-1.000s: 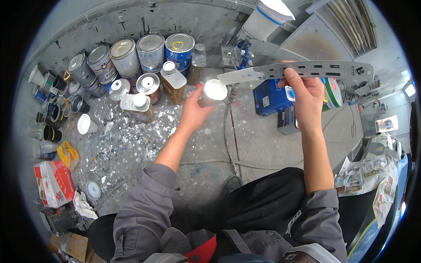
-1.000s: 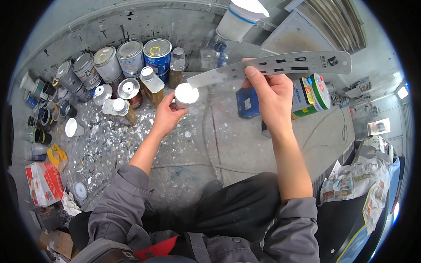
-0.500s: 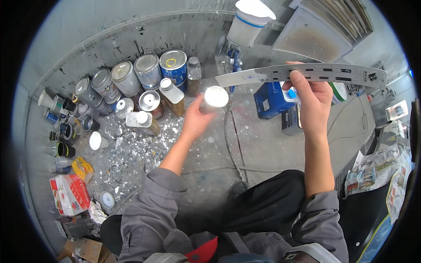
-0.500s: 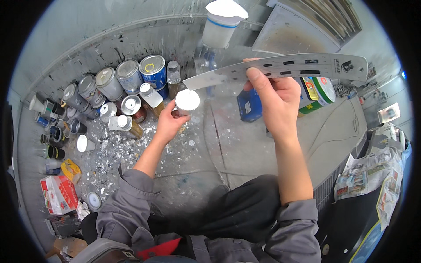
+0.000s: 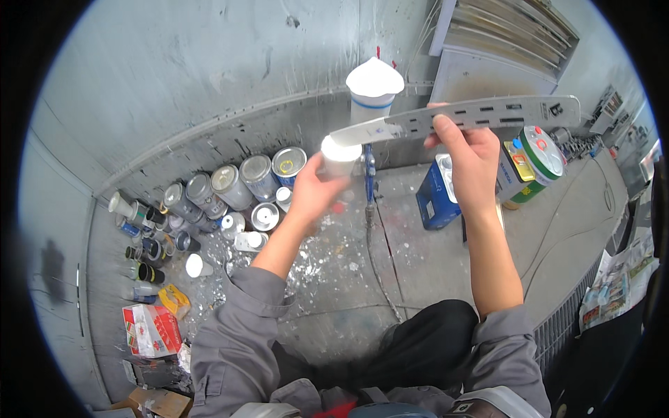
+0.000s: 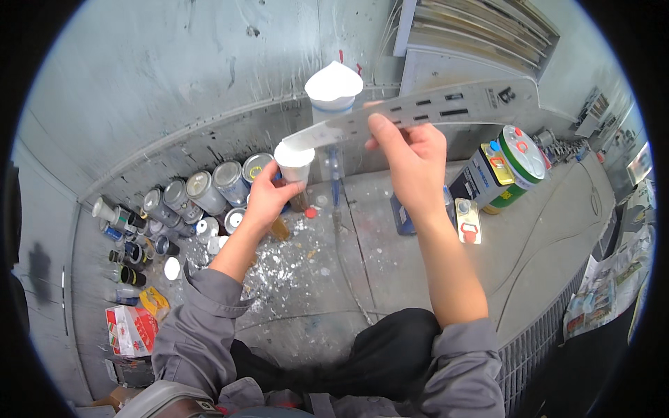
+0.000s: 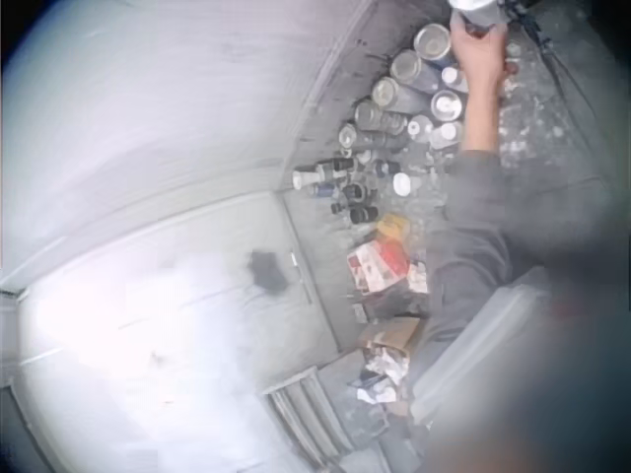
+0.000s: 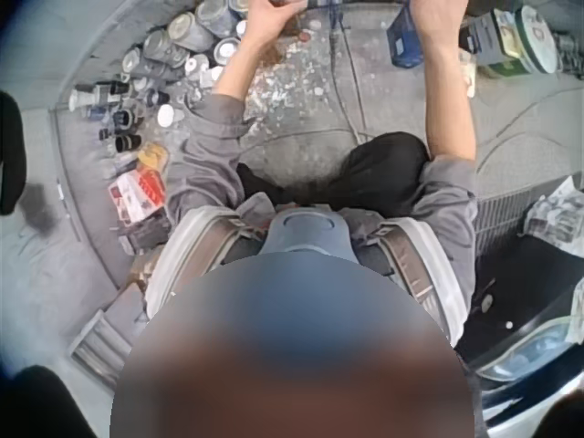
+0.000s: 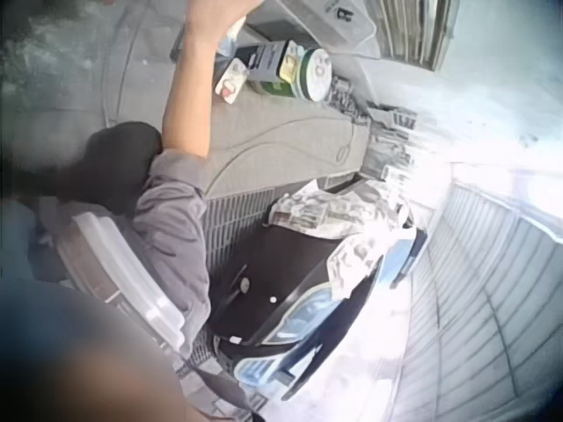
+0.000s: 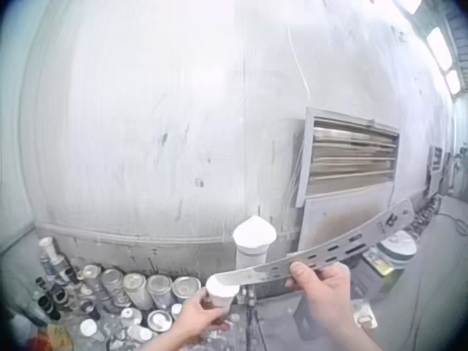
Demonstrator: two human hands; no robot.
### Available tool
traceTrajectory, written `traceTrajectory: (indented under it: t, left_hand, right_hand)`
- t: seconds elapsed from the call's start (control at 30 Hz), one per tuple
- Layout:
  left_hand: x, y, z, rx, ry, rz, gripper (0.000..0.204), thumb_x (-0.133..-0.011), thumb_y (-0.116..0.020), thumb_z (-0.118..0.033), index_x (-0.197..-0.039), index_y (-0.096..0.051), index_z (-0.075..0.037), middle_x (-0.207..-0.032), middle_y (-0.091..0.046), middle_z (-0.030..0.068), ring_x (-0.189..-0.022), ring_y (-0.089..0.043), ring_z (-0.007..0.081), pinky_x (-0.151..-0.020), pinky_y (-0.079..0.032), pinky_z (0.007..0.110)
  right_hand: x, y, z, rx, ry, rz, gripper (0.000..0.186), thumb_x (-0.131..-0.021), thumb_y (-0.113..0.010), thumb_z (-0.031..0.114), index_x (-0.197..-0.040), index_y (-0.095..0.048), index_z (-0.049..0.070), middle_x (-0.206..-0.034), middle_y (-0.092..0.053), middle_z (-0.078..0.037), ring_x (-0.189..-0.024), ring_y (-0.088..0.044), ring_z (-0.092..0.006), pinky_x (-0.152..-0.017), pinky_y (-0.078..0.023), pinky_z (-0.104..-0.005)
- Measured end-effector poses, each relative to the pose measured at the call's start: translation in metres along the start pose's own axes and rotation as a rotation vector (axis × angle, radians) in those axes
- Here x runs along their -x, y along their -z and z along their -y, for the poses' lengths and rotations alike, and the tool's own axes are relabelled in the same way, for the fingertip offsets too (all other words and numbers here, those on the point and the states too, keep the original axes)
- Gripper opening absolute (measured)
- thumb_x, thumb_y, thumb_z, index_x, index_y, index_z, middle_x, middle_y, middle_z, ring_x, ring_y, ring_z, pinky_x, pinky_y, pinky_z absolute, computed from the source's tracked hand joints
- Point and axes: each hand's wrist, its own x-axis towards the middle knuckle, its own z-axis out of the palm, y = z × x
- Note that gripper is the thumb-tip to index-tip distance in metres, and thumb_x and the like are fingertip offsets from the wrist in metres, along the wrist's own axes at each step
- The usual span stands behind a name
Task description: The person pours white paint from a small container into a larger container, then adds a clear liquid from a blue bottle. They stir the mixture with a flat metal stick and repeat the process of adding liquid and stirring.
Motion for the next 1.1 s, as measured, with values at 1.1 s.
traceTrajectory:
  t: [1.1]
  left_hand:
    - [-0.154,0.006,-0.135,-1.109,-0.349,-0.234,0.045,-0.082,-0.077,-0.009,-0.127,-0.073,-0.007,-0.127,-0.072,0.0213,-0.124,-0.067,0.0426,-0.106,-0.055,0.05]
  right_hand:
    - [-0.155,0.039,-0.034,-0.044,0.071,-0.062,0.026,-0.105,-0.079,0.025,-0.117,-0.083,0.003,-0.094,-0.076,-0.001,-0.08,-0.067,-0.009,-0.076,-0.051,-0.0272]
